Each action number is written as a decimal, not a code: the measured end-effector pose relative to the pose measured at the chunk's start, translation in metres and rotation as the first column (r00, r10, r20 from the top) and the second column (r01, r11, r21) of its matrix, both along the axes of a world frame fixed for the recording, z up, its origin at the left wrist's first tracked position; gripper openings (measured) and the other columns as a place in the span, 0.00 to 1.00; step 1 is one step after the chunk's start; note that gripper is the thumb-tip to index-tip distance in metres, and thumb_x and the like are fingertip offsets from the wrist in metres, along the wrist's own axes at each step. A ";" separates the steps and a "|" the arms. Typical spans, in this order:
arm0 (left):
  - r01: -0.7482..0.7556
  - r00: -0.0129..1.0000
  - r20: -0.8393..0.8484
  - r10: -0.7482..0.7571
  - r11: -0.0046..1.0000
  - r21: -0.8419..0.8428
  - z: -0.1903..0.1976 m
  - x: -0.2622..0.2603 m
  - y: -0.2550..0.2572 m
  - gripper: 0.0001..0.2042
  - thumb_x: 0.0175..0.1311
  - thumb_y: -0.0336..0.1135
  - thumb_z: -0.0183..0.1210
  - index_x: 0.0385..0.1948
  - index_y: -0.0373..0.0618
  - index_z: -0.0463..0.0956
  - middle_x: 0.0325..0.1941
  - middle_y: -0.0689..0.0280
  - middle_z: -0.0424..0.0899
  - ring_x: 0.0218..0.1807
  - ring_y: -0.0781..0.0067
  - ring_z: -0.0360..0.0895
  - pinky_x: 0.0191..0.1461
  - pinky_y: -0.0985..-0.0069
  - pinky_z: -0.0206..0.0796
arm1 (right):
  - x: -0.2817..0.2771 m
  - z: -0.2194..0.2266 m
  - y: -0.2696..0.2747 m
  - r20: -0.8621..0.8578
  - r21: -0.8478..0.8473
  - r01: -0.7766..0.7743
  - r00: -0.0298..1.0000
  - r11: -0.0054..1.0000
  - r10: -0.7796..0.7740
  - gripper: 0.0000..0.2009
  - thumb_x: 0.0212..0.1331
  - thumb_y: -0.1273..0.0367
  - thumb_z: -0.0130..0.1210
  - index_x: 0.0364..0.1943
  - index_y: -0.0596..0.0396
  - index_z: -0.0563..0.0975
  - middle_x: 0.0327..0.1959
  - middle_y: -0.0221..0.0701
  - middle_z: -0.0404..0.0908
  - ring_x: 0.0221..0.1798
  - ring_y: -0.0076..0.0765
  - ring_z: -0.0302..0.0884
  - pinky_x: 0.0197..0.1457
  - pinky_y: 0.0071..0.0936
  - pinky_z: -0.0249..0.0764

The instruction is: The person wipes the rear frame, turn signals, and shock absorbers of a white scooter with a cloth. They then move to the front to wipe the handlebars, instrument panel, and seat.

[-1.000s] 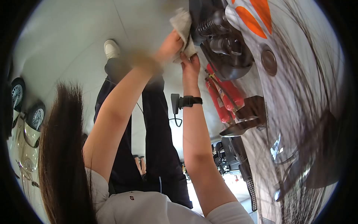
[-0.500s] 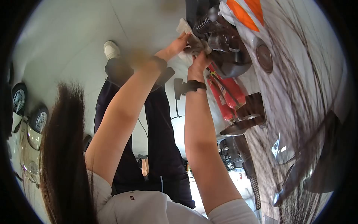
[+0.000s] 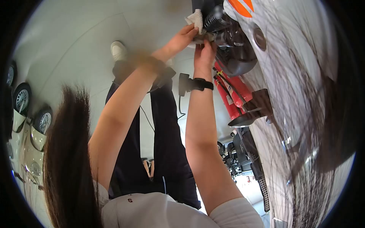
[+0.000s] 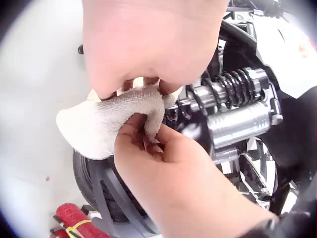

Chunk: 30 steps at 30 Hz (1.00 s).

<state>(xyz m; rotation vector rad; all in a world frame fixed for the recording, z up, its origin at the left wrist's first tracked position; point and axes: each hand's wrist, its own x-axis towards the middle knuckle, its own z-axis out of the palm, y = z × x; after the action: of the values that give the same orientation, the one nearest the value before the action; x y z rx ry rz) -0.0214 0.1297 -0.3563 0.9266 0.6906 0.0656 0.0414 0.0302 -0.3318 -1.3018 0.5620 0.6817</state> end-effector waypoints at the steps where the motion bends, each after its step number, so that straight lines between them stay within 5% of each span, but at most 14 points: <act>1: 0.003 0.993 -0.114 0.012 0.992 0.128 0.018 0.000 -0.002 0.24 0.79 0.49 0.51 0.65 0.41 0.72 0.52 0.65 0.84 0.55 0.74 0.76 0.62 0.75 0.67 | 0.003 0.008 0.003 0.038 0.024 -0.032 0.999 0.999 0.031 0.21 0.68 0.75 0.55 0.64 0.48 0.71 0.61 0.34 0.76 0.64 0.36 0.74 0.64 0.37 0.74; 3: 0.025 0.974 -0.224 0.034 0.966 0.257 0.036 -0.006 0.000 0.23 0.79 0.49 0.52 0.65 0.41 0.73 0.52 0.64 0.84 0.56 0.74 0.75 0.61 0.74 0.67 | 0.005 0.024 0.001 -0.006 0.008 -0.033 0.999 0.999 0.033 0.20 0.69 0.74 0.55 0.64 0.49 0.71 0.62 0.34 0.76 0.64 0.35 0.74 0.66 0.38 0.71; 7: 0.255 0.952 -0.199 -0.234 0.963 0.086 0.063 -0.015 -0.008 0.22 0.77 0.48 0.54 0.62 0.42 0.73 0.51 0.59 0.84 0.54 0.66 0.79 0.58 0.70 0.70 | -0.009 0.071 -0.014 0.050 -0.075 -0.022 0.998 0.997 0.026 0.19 0.71 0.70 0.54 0.64 0.52 0.71 0.62 0.33 0.76 0.63 0.35 0.76 0.63 0.35 0.74; 9: 0.299 0.939 -0.192 -0.286 0.953 0.041 0.086 -0.025 -0.024 0.22 0.76 0.48 0.55 0.62 0.43 0.73 0.50 0.58 0.84 0.52 0.64 0.80 0.56 0.68 0.72 | -0.023 0.103 -0.024 0.087 -0.363 -0.043 0.993 0.931 0.080 0.18 0.72 0.68 0.53 0.63 0.52 0.71 0.61 0.32 0.76 0.59 0.35 0.78 0.56 0.35 0.78; 11: 0.264 0.963 -0.145 -0.229 0.909 0.323 0.095 -0.039 -0.051 0.18 0.74 0.45 0.55 0.54 0.40 0.74 0.49 0.47 0.83 0.52 0.47 0.81 0.54 0.59 0.72 | -0.032 0.102 -0.063 0.165 -0.386 -0.084 0.973 0.919 0.159 0.18 0.71 0.67 0.55 0.63 0.52 0.71 0.60 0.31 0.77 0.58 0.34 0.78 0.50 0.35 0.81; 13: 0.293 0.955 -0.154 -0.255 0.895 0.336 0.109 -0.049 -0.063 0.18 0.75 0.45 0.56 0.54 0.40 0.72 0.46 0.51 0.83 0.45 0.55 0.85 0.47 0.61 0.75 | -0.043 0.118 -0.090 0.066 -0.486 0.027 0.998 0.874 0.006 0.18 0.70 0.68 0.56 0.62 0.48 0.70 0.60 0.34 0.77 0.59 0.38 0.79 0.53 0.42 0.82; 16: 0.303 0.924 -0.255 -0.285 0.953 0.032 0.127 -0.054 -0.066 0.17 0.76 0.43 0.55 0.55 0.41 0.71 0.44 0.53 0.83 0.37 0.62 0.87 0.41 0.64 0.76 | -0.042 0.059 -0.205 0.178 -0.378 0.171 0.978 0.910 -0.110 0.20 0.70 0.66 0.58 0.63 0.48 0.69 0.60 0.35 0.78 0.57 0.39 0.80 0.49 0.44 0.83; 19: 0.147 0.900 -0.393 -0.186 0.981 -0.127 0.141 -0.045 -0.061 0.14 0.77 0.40 0.54 0.56 0.42 0.71 0.42 0.56 0.84 0.32 0.66 0.86 0.38 0.65 0.76 | -0.016 0.116 -0.185 0.255 -0.441 0.371 0.925 0.817 -0.282 0.21 0.72 0.67 0.56 0.65 0.48 0.67 0.60 0.36 0.77 0.56 0.41 0.81 0.53 0.45 0.83; 22: 0.031 0.995 -0.093 -0.046 0.987 -0.157 0.164 -0.020 -0.070 0.13 0.77 0.38 0.54 0.56 0.43 0.71 0.43 0.56 0.84 0.35 0.60 0.86 0.40 0.64 0.76 | 0.009 0.142 -0.175 0.356 -0.412 0.381 0.903 0.828 -0.239 0.21 0.72 0.66 0.55 0.66 0.50 0.65 0.63 0.37 0.76 0.59 0.42 0.79 0.59 0.44 0.79; 23: 0.061 0.998 -0.026 -0.059 0.994 0.086 0.166 -0.009 -0.078 0.14 0.75 0.38 0.56 0.55 0.42 0.72 0.45 0.55 0.83 0.38 0.56 0.84 0.44 0.61 0.76 | 0.019 0.154 -0.165 0.344 -0.400 0.384 0.905 0.832 -0.251 0.21 0.72 0.66 0.55 0.66 0.51 0.66 0.64 0.37 0.76 0.60 0.43 0.78 0.60 0.43 0.78; 24: 0.070 0.995 0.038 -0.087 0.946 0.318 0.168 0.002 -0.082 0.14 0.73 0.37 0.58 0.54 0.42 0.73 0.47 0.54 0.83 0.42 0.52 0.83 0.48 0.58 0.76 | 0.026 0.154 -0.160 0.328 -0.383 0.368 0.912 0.847 -0.248 0.21 0.72 0.66 0.55 0.65 0.51 0.67 0.63 0.38 0.76 0.60 0.44 0.79 0.60 0.43 0.78; 25: 0.088 0.994 0.036 -0.105 0.943 0.320 0.174 0.012 -0.080 0.14 0.73 0.37 0.58 0.54 0.42 0.73 0.47 0.54 0.83 0.42 0.52 0.83 0.48 0.58 0.76 | 0.032 0.143 -0.161 0.305 -0.372 0.336 0.925 0.865 -0.228 0.21 0.72 0.66 0.55 0.65 0.51 0.67 0.63 0.38 0.76 0.60 0.44 0.79 0.60 0.43 0.78; 27: 0.151 0.978 -0.078 -0.195 0.393 0.907 0.179 0.031 -0.071 0.13 0.67 0.37 0.62 0.50 0.42 0.78 0.49 0.53 0.83 0.50 0.45 0.78 0.57 0.54 0.72 | 0.036 0.112 -0.164 0.316 -0.414 0.170 0.948 0.894 -0.035 0.20 0.71 0.66 0.55 0.64 0.52 0.68 0.62 0.39 0.77 0.60 0.46 0.79 0.59 0.43 0.78; 30: 0.153 0.960 -0.082 -0.268 0.259 0.954 0.123 0.040 -0.072 0.12 0.63 0.37 0.64 0.44 0.43 0.82 0.46 0.54 0.85 0.49 0.45 0.78 0.56 0.53 0.71 | 0.031 0.075 -0.177 0.349 -0.653 -0.090 0.846 0.752 0.403 0.20 0.71 0.66 0.55 0.63 0.52 0.69 0.61 0.41 0.78 0.59 0.48 0.79 0.58 0.43 0.78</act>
<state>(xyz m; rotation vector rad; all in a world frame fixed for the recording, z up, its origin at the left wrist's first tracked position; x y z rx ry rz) 0.0184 0.0575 -0.2331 2.2174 0.3546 0.3208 0.0723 -0.1472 -0.2567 -2.1279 0.1908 0.3681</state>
